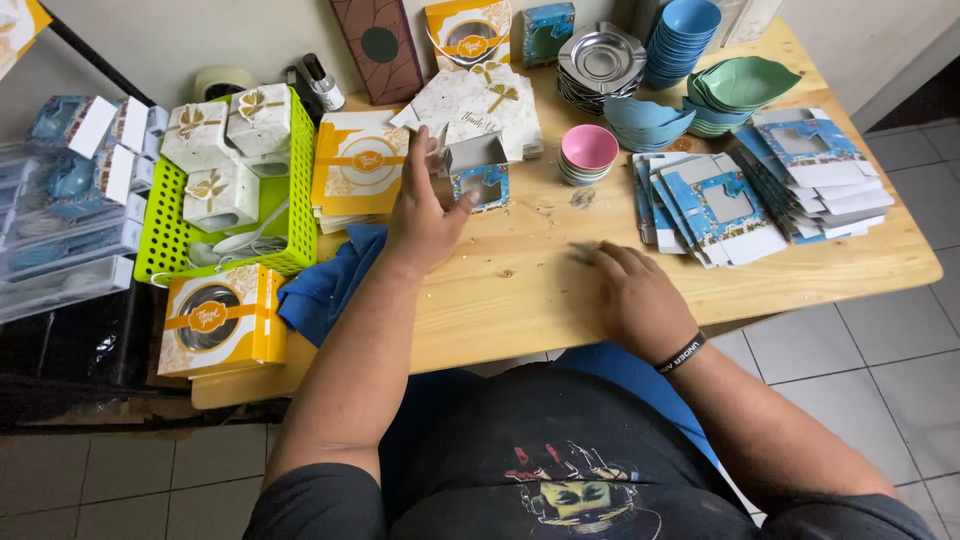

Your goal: The person picks up a stack of blue plastic bowls and uses a small blade to trim the rim of one bowl. They then switch to a stack of green leaf-shaped plastic bowls and continue trimming the edges of each one individually with the blade.

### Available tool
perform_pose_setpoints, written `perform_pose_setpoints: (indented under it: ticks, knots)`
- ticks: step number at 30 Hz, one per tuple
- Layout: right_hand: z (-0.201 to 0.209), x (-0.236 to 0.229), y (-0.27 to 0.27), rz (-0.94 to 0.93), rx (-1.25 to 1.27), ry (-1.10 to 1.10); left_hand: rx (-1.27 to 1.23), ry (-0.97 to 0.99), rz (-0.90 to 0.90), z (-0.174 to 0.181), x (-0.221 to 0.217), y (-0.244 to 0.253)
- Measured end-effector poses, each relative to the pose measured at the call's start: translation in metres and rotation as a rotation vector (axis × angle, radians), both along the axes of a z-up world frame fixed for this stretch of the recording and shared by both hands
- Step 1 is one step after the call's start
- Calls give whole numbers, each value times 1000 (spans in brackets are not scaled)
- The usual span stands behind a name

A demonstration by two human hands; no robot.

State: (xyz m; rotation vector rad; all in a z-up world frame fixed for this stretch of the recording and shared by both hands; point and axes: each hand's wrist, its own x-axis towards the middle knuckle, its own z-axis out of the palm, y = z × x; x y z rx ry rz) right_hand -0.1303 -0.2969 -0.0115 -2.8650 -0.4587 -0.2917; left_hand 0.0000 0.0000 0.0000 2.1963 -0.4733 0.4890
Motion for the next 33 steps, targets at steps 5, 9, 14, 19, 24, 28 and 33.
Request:
perform_pose_setpoints:
  ticks: [5, 9, 14, 19, 24, 28, 33]
  knots:
    - [-17, 20, -9, 14, -21, 48, -128, -208, 10, -6, 6, 2]
    - [-5, 27, -10, 74, -83, 122, -117, -432, 31, -13, 18, 7]
    - [2, 44, -21, 160, 178, 60, -135, -503, -90, 26, -4, -9]
    - [25, 80, -58, 183, 672, 2, -130, -434, -245, 24, -9, -18]
    - [49, 142, -104, 71, 1172, 163, -18, -184, -355, 33, -19, -25]
    - [79, 185, -130, -116, 1550, 180, -2, -120, -362, 30, -18, -24]
    - [76, 225, -159, -140, 902, -146, 114, 81, -333, 24, -16, -26]
